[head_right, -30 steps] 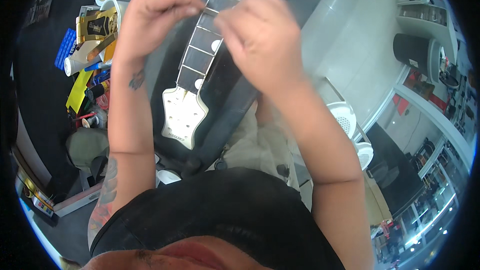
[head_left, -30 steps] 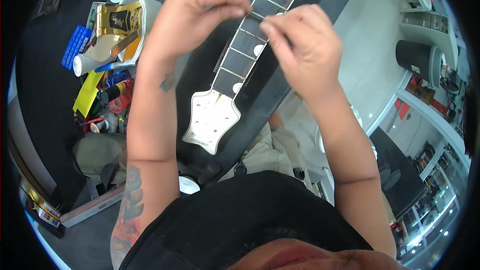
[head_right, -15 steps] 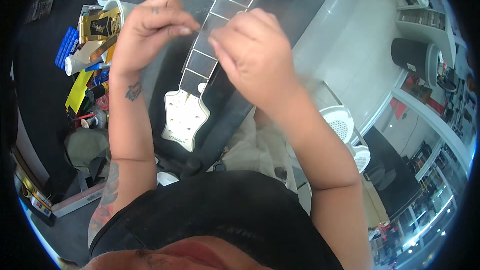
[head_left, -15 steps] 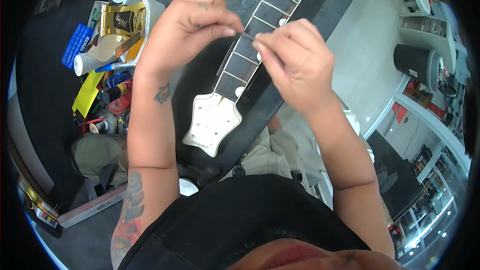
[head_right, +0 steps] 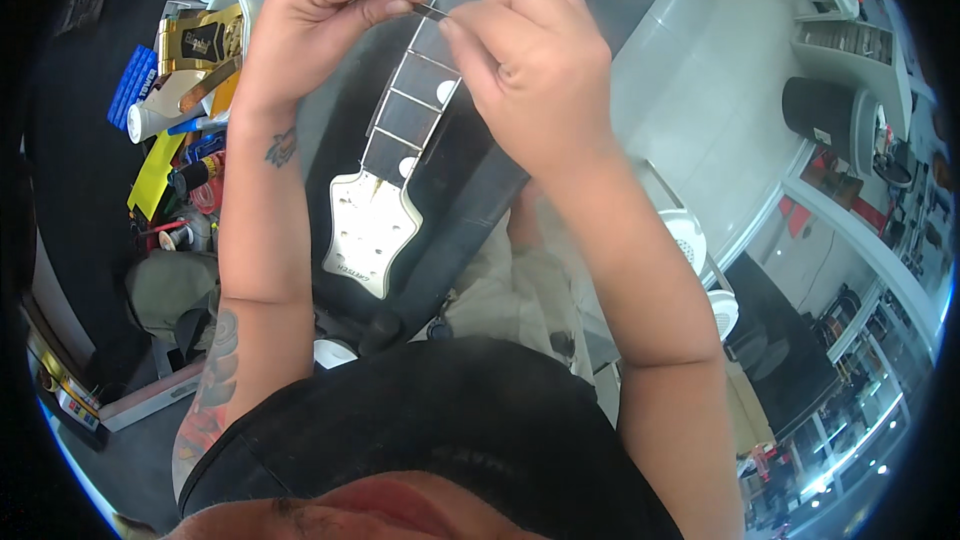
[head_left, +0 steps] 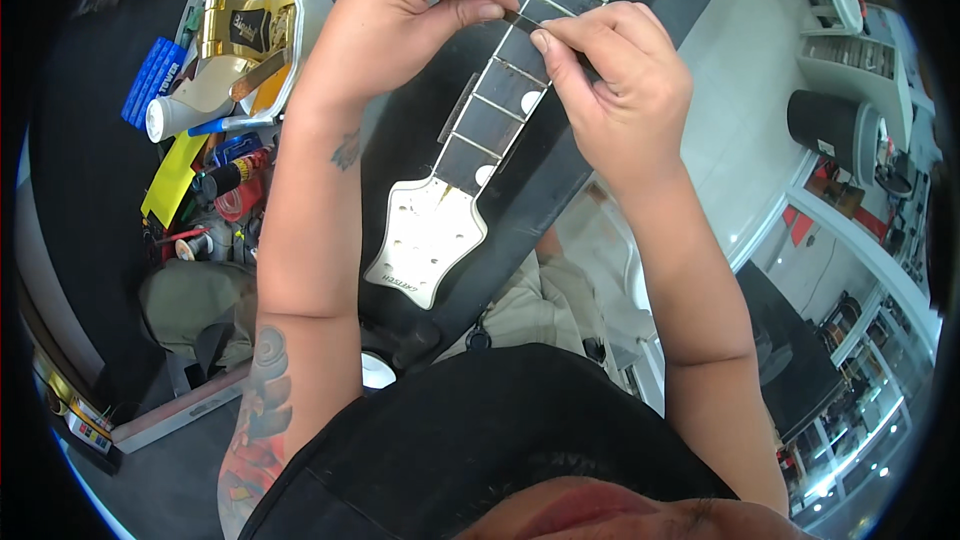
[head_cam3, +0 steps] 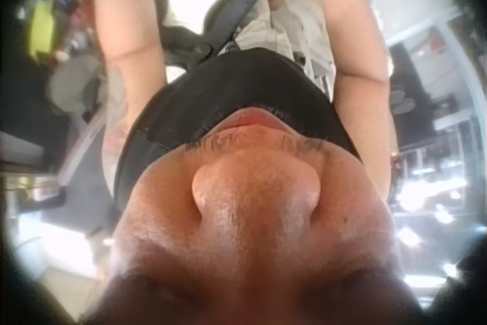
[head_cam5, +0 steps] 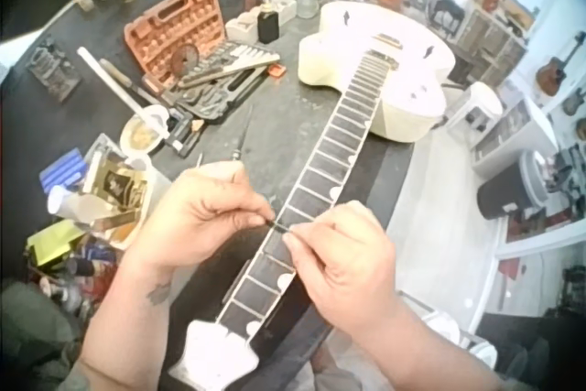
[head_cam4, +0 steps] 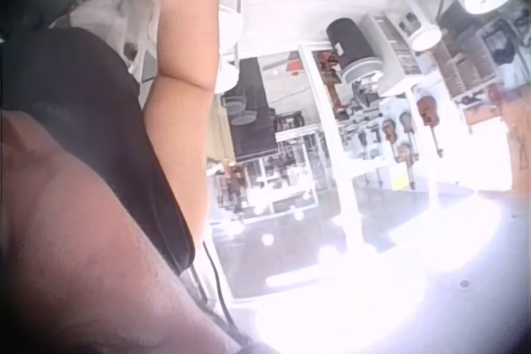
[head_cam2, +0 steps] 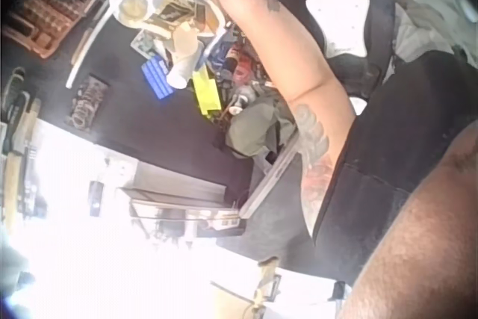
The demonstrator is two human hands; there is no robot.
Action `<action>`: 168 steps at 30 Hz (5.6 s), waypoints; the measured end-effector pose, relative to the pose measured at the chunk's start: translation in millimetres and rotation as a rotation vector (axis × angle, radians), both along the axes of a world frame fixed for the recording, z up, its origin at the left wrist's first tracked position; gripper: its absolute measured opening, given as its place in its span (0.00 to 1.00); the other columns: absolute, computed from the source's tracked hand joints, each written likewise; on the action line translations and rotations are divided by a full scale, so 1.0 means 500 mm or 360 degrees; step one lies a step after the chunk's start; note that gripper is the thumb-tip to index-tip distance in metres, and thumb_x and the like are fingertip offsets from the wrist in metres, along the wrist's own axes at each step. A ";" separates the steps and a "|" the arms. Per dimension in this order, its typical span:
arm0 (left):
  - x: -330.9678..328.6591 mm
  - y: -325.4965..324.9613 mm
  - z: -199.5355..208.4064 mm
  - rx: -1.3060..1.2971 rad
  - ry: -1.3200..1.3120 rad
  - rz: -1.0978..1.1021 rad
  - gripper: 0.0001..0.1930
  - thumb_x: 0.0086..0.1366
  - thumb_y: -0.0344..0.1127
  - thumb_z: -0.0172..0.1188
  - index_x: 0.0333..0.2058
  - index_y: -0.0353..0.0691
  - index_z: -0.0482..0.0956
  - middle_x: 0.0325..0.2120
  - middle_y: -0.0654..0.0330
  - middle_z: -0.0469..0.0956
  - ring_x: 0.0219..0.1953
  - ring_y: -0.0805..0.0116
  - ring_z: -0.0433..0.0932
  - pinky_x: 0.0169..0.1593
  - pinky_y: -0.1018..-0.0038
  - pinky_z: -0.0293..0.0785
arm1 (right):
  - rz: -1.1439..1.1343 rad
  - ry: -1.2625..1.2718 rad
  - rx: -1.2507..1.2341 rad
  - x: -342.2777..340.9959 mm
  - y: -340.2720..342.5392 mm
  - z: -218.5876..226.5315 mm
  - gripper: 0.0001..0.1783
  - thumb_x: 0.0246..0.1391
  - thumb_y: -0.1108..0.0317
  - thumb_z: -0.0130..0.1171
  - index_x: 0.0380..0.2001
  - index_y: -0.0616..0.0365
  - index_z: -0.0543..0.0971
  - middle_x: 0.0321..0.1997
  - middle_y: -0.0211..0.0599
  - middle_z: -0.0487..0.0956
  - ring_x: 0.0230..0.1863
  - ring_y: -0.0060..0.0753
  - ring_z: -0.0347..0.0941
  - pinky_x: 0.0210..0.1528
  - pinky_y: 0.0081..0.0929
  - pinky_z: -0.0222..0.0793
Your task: The person uses a small flat metal tool to scrape the metal frets on a guitar neck, moving the tool back and forth along the length of each fret while holding the neck on a repair bench.
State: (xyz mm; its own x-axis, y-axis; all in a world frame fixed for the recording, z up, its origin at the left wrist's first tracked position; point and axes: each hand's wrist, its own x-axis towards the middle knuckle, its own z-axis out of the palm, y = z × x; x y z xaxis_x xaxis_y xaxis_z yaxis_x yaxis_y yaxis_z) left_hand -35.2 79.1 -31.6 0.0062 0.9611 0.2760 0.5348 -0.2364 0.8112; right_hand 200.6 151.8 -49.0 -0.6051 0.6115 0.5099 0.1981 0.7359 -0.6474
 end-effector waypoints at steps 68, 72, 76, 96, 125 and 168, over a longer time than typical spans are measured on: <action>-0.044 -0.063 -0.017 -0.0181 -0.0147 -0.0116 0.07 0.67 0.21 0.75 0.43 0.34 0.95 0.34 0.63 0.84 0.41 0.69 0.82 0.46 0.71 0.77 | 0.0148 -0.0086 0.0088 -0.010 -0.020 0.026 0.09 0.53 0.76 0.82 0.38 0.58 0.93 0.35 0.36 0.86 0.37 0.40 0.82 0.39 0.34 0.79; -0.028 -0.009 -0.020 -0.0072 -0.0171 0.0033 0.07 0.68 0.21 0.74 0.43 0.34 0.95 0.36 0.63 0.84 0.41 0.69 0.82 0.46 0.72 0.77 | -0.0005 -0.0041 -0.0007 -0.024 0.015 0.019 0.08 0.54 0.76 0.81 0.38 0.58 0.93 0.34 0.36 0.86 0.37 0.41 0.83 0.40 0.34 0.79; -0.041 -0.056 -0.017 -0.0168 -0.0139 -0.0039 0.07 0.69 0.20 0.74 0.43 0.34 0.95 0.36 0.63 0.84 0.42 0.70 0.82 0.46 0.74 0.77 | 0.0168 -0.0083 0.0138 -0.014 -0.018 0.030 0.09 0.54 0.78 0.81 0.39 0.59 0.93 0.34 0.35 0.85 0.37 0.39 0.82 0.39 0.34 0.79; -0.001 0.008 0.013 -0.0050 0.0145 0.0020 0.06 0.67 0.20 0.73 0.42 0.34 0.90 0.33 0.59 0.81 0.38 0.63 0.80 0.44 0.69 0.76 | -0.0010 -0.0061 0.0004 -0.002 0.028 0.018 0.05 0.55 0.69 0.79 0.35 0.53 0.92 0.35 0.34 0.84 0.40 0.46 0.81 0.43 0.42 0.79; -0.011 0.010 0.001 0.0002 0.0188 -0.0045 0.07 0.66 0.20 0.74 0.42 0.34 0.92 0.33 0.62 0.80 0.39 0.66 0.79 0.45 0.68 0.75 | -0.0123 -0.0011 0.0029 -0.009 0.028 0.007 0.06 0.55 0.71 0.79 0.36 0.52 0.92 0.36 0.33 0.86 0.40 0.47 0.82 0.45 0.43 0.79; 0.011 0.064 0.002 0.0137 0.0199 -0.0072 0.09 0.66 0.22 0.73 0.44 0.36 0.91 0.32 0.57 0.81 0.38 0.60 0.81 0.45 0.65 0.77 | -0.0101 -0.0151 0.0020 0.018 0.061 0.020 0.08 0.56 0.75 0.80 0.39 0.57 0.94 0.34 0.35 0.87 0.38 0.39 0.83 0.41 0.34 0.80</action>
